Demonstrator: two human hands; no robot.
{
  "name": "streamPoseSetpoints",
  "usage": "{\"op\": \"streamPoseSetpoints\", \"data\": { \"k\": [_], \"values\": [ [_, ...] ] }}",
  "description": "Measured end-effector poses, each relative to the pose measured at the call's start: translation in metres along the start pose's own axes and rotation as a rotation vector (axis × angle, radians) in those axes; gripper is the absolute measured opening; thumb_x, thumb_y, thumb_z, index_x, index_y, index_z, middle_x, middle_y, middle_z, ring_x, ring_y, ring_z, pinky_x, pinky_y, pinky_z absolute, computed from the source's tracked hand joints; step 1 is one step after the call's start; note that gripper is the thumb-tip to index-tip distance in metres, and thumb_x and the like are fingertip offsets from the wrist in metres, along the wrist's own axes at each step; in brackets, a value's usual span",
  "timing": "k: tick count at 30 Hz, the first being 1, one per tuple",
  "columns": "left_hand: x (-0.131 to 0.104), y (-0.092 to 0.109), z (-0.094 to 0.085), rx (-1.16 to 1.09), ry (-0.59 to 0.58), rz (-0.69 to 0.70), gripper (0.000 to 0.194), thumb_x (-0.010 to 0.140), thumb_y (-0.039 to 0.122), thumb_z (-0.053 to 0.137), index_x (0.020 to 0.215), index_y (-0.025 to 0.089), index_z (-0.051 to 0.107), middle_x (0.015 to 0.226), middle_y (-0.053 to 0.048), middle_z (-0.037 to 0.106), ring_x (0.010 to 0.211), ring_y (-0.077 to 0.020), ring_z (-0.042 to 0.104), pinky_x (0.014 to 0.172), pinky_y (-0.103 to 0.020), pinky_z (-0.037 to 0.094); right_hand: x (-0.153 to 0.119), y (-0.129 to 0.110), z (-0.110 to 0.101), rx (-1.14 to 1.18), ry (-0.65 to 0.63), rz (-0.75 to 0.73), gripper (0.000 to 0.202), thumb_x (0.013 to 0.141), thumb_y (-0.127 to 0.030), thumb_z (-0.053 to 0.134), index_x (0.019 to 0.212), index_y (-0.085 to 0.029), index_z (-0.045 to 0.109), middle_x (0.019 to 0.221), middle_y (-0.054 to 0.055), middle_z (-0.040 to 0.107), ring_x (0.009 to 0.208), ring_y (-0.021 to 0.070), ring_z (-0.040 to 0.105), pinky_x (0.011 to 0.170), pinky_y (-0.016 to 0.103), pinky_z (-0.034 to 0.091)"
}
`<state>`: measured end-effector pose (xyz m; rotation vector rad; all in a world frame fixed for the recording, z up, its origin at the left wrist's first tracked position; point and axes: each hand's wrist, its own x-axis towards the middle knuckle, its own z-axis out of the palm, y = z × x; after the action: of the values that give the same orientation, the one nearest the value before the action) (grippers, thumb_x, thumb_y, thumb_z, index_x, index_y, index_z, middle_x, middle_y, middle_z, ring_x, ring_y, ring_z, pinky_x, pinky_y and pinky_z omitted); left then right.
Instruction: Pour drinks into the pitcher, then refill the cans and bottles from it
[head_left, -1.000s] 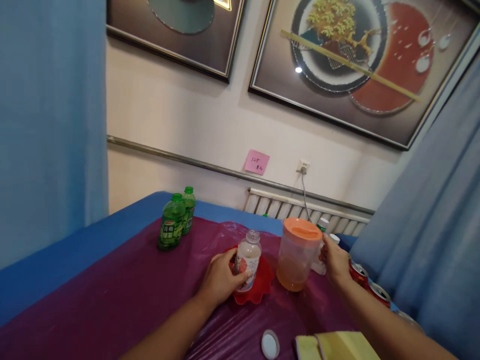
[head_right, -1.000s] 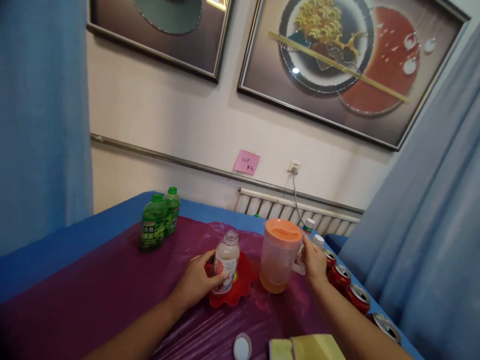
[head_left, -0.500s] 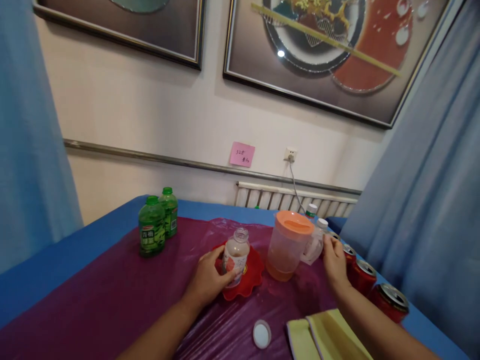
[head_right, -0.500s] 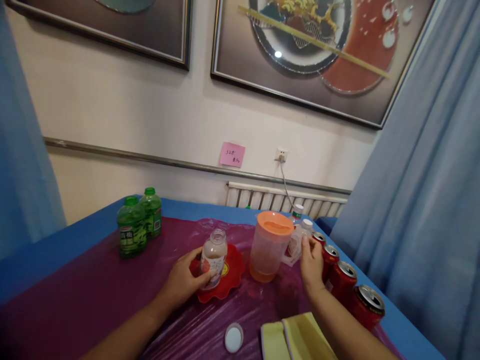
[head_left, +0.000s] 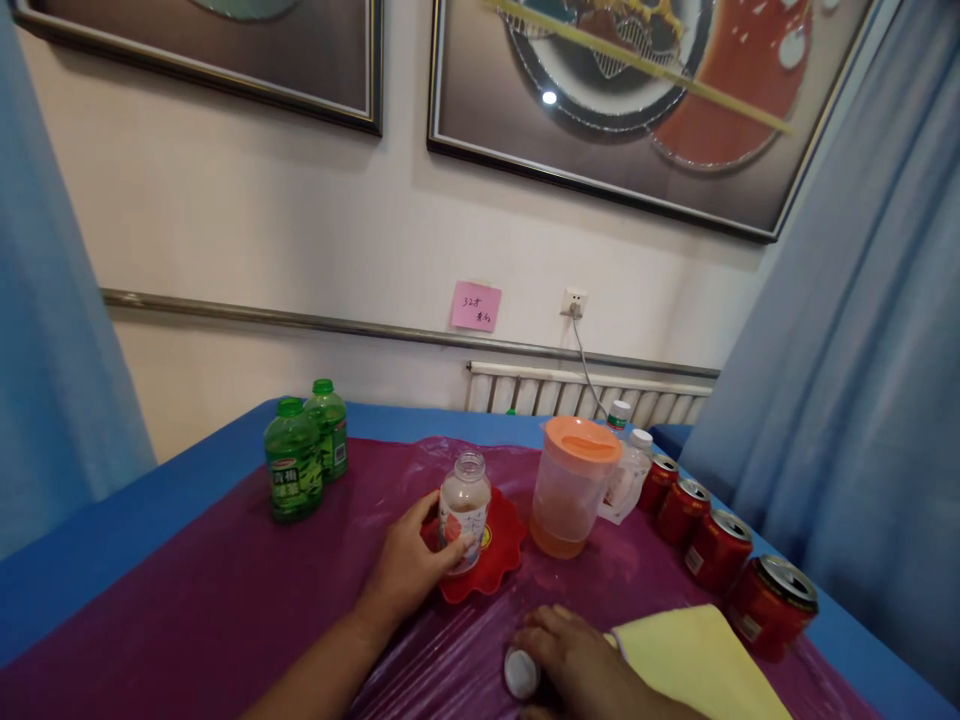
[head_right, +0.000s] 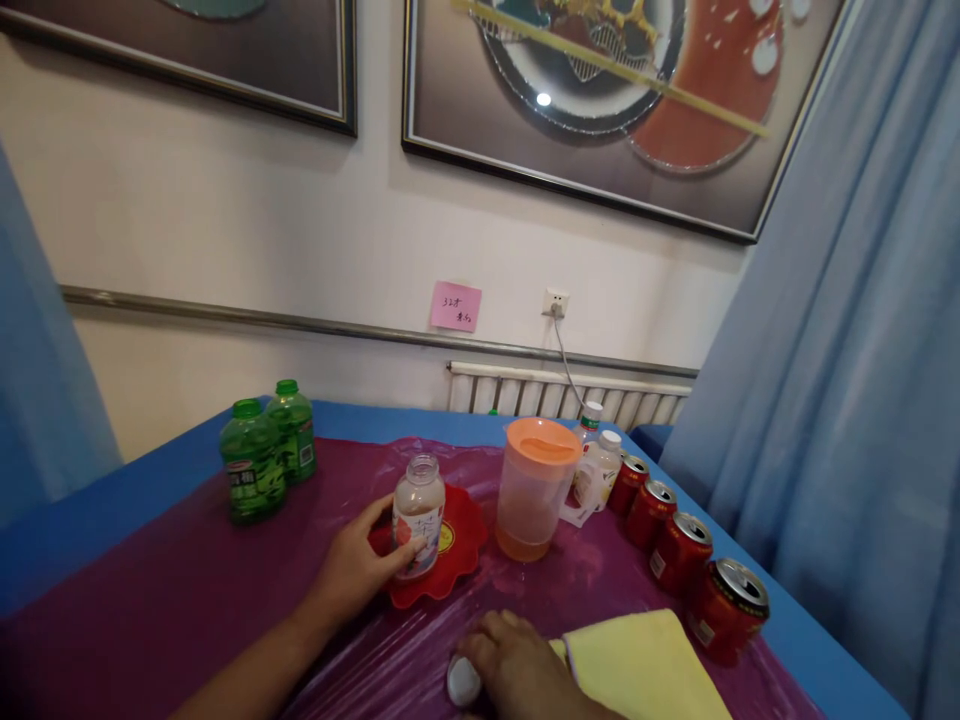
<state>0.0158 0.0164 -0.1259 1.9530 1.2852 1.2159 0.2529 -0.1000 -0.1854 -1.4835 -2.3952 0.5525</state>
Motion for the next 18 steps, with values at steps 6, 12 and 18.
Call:
{"op": "streamPoseSetpoints", "data": {
  "k": [6,12,18],
  "values": [
    [-0.003,0.007,0.001,-0.087,-0.001,-0.017,0.057,0.067,0.035,0.076,0.12,0.019,0.063,0.115,-0.007,0.076,0.1,-0.0259,0.073,0.091,-0.039,0.059,0.009,-0.014,-0.005,-0.077,0.106,-0.086,0.06,0.072,-0.025,0.073,0.131,-0.026,0.062,0.11,0.008,0.063,0.097,0.0261,0.06,0.084,0.035,0.049],
    [-0.005,0.004,0.002,-0.078,-0.017,0.034,0.064,0.07,0.035,0.075,0.129,0.019,0.058,0.127,-0.009,0.071,0.114,-0.0272,0.068,0.1,-0.041,0.054,0.057,-0.057,-0.091,0.351,0.641,-0.233,0.032,0.099,-0.026,0.048,0.129,-0.028,0.057,0.109,0.006,0.06,0.097,0.0195,0.058,0.087,0.033,0.047],
    [-0.01,0.011,-0.001,-0.024,-0.06,0.053,0.055,0.073,0.035,0.075,0.126,0.023,0.063,0.13,-0.009,0.069,0.118,-0.0281,0.065,0.1,-0.04,0.054,0.123,-0.055,-0.096,0.891,1.013,-0.193,0.03,0.089,-0.043,0.069,0.108,-0.023,0.055,0.099,0.002,0.062,0.091,0.0184,0.061,0.085,0.033,0.049]
  ]
}}
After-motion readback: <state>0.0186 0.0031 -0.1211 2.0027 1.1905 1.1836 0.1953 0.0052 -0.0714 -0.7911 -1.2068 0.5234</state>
